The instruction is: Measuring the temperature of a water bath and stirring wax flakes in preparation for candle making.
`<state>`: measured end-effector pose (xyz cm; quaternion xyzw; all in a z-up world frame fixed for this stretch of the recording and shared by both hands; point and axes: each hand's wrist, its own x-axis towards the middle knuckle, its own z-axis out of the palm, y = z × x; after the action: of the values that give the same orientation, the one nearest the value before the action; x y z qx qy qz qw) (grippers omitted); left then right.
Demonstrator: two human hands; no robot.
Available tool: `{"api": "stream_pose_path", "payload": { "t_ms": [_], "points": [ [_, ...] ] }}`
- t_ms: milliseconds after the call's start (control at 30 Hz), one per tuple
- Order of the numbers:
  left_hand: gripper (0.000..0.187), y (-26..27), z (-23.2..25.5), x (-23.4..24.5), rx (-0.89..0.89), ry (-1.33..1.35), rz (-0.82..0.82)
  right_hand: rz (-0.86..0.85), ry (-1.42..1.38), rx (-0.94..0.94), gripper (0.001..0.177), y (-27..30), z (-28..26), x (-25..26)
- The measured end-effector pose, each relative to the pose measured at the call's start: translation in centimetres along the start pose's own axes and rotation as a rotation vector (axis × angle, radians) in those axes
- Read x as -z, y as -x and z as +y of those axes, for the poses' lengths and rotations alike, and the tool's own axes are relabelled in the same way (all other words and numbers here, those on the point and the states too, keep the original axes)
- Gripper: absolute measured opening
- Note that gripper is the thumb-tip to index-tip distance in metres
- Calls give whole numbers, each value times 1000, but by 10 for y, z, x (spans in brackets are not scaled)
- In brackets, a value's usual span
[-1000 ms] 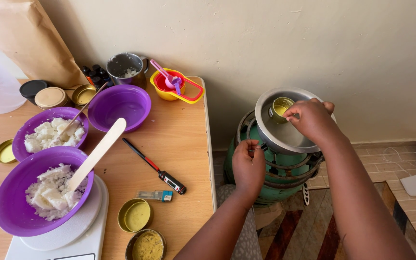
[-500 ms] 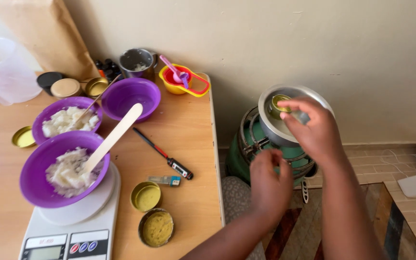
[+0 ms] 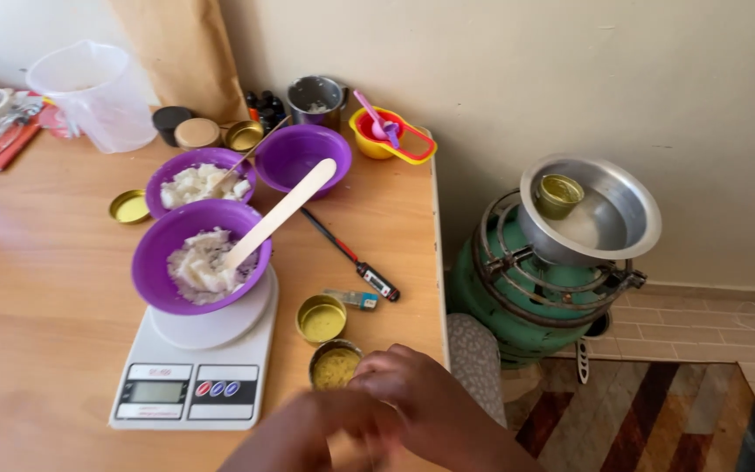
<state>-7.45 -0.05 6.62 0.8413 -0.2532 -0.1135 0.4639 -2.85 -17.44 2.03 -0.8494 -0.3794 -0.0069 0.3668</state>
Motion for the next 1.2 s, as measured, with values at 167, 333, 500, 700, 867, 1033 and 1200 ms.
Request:
{"api": "stream_pose_path", "payload": {
  "t_ms": [167,333,500,700,867,1033,1200],
  "points": [
    [13,-26,-45,14,117,-160,483,-97,258,-9,8,-4,-5,-17],
    [29,-42,-89,1,155,-306,496,-57,220,19,7,9,4,-7],
    [41,-49,-98,-9,258,-410,413,47,338,-149,14,34,29,52],
    [15,-55,-113,-16,384,-488,369,335,594,-489,17,61,67,163],
    [14,-58,-116,-18,354,-549,359,437,838,-593,22,93,154,220],
    [13,-65,-88,-20,321,-459,373,346,860,-819,17,98,198,231],
    [11,-102,-54,-38,92,-396,401,313,883,-901,18,93,207,234]
  ]
}}
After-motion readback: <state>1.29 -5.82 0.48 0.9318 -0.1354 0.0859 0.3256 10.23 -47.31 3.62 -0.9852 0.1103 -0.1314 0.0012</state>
